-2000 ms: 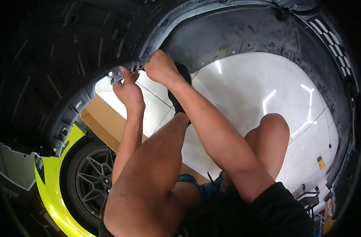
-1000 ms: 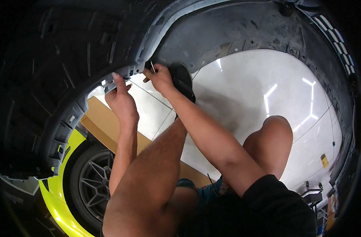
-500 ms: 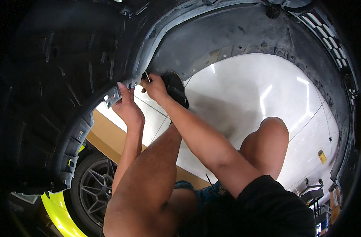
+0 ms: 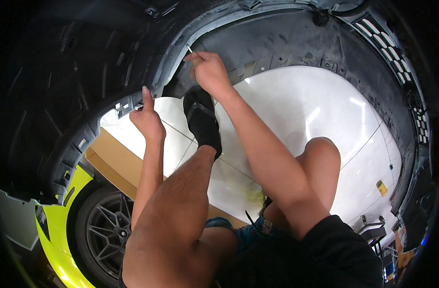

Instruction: The person positions a black car bumper against the front of a lime-green car and uses a screwdriver to fasten it in place. The person works along the bumper's edge, securing multiple fasteners while seated on the floor.

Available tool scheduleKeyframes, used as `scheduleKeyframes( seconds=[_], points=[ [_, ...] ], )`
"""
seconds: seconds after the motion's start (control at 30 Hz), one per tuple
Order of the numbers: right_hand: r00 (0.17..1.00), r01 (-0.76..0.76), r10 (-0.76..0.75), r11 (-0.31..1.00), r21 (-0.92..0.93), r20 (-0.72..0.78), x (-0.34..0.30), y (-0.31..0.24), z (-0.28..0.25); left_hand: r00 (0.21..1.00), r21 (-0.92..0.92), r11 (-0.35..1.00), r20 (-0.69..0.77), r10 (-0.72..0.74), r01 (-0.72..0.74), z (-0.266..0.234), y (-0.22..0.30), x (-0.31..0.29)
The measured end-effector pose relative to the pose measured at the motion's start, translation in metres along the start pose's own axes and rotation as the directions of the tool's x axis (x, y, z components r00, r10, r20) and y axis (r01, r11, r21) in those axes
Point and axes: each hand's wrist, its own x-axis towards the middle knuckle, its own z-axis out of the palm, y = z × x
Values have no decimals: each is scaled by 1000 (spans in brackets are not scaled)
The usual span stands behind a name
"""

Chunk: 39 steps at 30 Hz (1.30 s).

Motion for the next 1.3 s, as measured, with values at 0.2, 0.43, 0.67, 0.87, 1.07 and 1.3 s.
scheduleKeyframes(
  seconds=[0.2,0.43,0.67,0.87,1.07,1.3],
  points=[
    [998,48,-53,992,-121,-40,32,-4,19,998,64,998,-62,-12,16,-1,-2,2],
    [994,-60,28,951,-303,-107,27,-21,23,996,-15,999,-86,-35,34,-4,-6,2],
    [999,25,-45,870,-492,-30,34,-26,15,999,-96,995,-33,19,-22,5,-6,5],
    [952,300,-141,610,-733,272,28,-60,1,1000,-127,992,-11,19,-20,-5,-10,13],
    [929,326,-27,530,-783,369,46,-86,-9,999,-64,997,0,-34,34,2,0,15],
    [902,419,-125,477,-772,413,40,-54,-23,998,-58,997,13,-57,57,-3,4,10]
  ],
)
